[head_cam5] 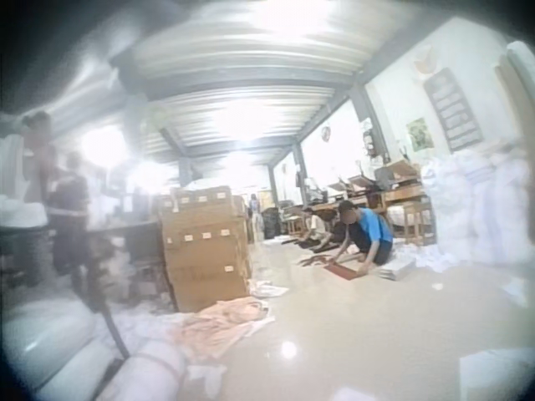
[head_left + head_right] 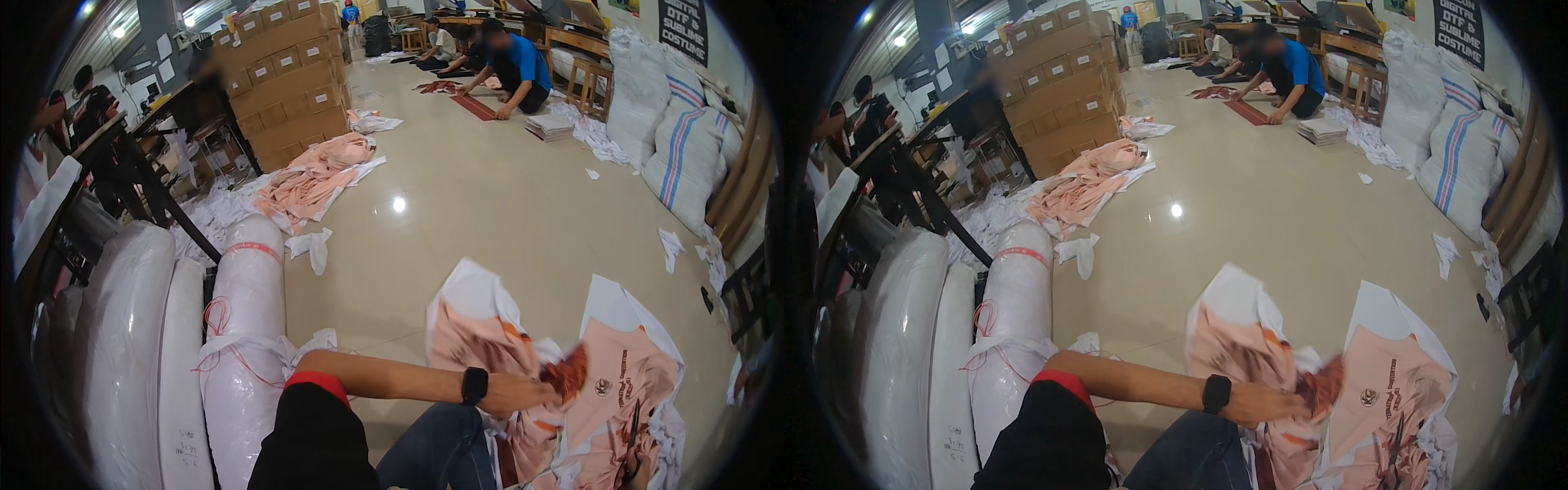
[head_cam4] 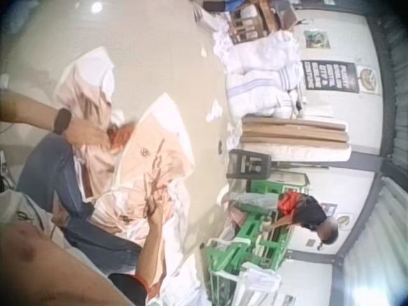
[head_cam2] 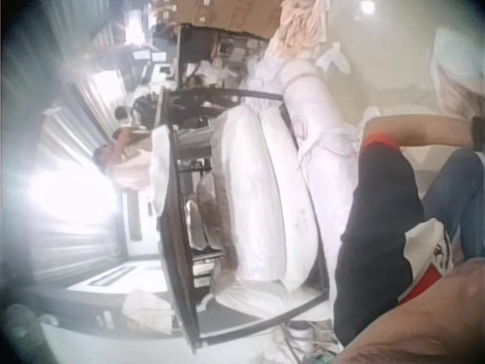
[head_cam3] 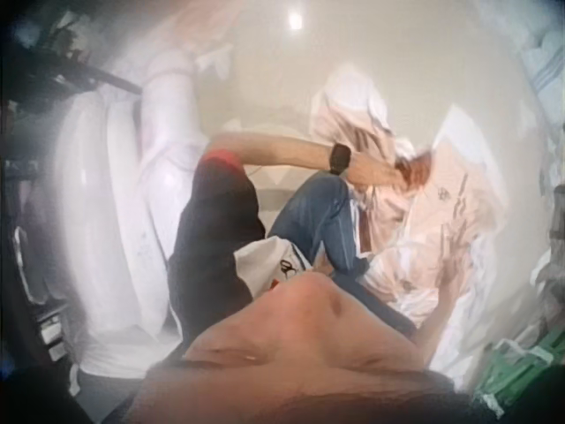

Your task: The person sits on the floor and uses shears to cut a large piece of peach-colored fabric with printed patterns. They repeatedly cut along marked lines, separate the cut pieces, and reposition the fabric to continue cutting.

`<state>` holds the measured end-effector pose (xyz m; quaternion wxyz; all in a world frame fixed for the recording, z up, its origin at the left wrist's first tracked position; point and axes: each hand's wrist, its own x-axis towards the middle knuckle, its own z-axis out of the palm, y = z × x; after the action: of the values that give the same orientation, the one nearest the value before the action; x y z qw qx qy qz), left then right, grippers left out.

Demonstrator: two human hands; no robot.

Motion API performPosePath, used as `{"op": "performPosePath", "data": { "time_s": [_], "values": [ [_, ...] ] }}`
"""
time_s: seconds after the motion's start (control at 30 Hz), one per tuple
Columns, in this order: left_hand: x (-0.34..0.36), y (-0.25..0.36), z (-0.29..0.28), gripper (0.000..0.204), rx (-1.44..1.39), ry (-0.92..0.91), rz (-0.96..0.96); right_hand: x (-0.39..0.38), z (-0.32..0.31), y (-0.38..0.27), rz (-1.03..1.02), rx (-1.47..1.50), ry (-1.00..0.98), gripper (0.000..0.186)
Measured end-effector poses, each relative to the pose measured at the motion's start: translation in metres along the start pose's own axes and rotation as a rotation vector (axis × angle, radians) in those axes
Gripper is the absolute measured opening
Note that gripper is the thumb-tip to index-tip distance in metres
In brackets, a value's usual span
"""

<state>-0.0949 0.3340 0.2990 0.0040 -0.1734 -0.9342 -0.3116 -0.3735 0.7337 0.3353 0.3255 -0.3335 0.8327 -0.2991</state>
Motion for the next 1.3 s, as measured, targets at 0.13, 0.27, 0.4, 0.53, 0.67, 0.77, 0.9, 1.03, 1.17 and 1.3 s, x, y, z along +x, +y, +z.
{"op": "performPosePath", "data": {
  "time_s": [0.13,0.27,0.4,0.53,0.67,0.77,0.9,1.03,1.17,1.3],
  "values": [
    [-0.022,-0.024,-0.038,0.051,0.409,-0.051,0.116,-0.013,0.001,0.018,0.122,0.347,0.136,0.026],
    [-0.104,-0.127,-0.142,0.036,0.411,-0.077,-0.055,-0.001,0.003,0.039,0.258,0.545,0.198,0.019],
    [-0.259,-0.187,-0.300,0.031,0.578,0.118,-0.735,-0.003,-0.005,0.044,0.352,0.486,0.224,0.020],
    [-0.375,-0.183,-0.338,0.037,1.586,0.359,-1.634,-0.031,-0.010,0.052,0.347,0.404,0.159,0.026],
    [-0.319,-0.219,-0.249,0.064,1.288,-0.064,-1.648,-0.055,-0.003,0.080,0.346,0.399,0.086,0.038],
    [-0.192,-0.252,-0.136,0.097,0.889,-0.281,-1.287,-0.070,0.005,0.109,0.427,0.555,0.179,0.038],
    [0.020,-0.222,0.020,0.107,0.368,-0.209,-0.857,-0.100,0.012,0.130,0.309,0.544,0.346,0.033],
    [0.189,-0.108,0.169,0.105,0.000,-0.088,-0.512,-0.152,0.020,0.094,0.257,0.361,0.520,0.030],
    [0.251,-0.031,0.281,0.062,0.143,-0.115,-0.118,-0.193,0.038,0.039,0.552,0.358,0.347,0.051],
    [0.259,-0.074,0.306,0.020,0.171,-0.052,0.057,-0.205,0.074,0.020,0.129,-0.007,-0.111,0.056]
  ]
}}
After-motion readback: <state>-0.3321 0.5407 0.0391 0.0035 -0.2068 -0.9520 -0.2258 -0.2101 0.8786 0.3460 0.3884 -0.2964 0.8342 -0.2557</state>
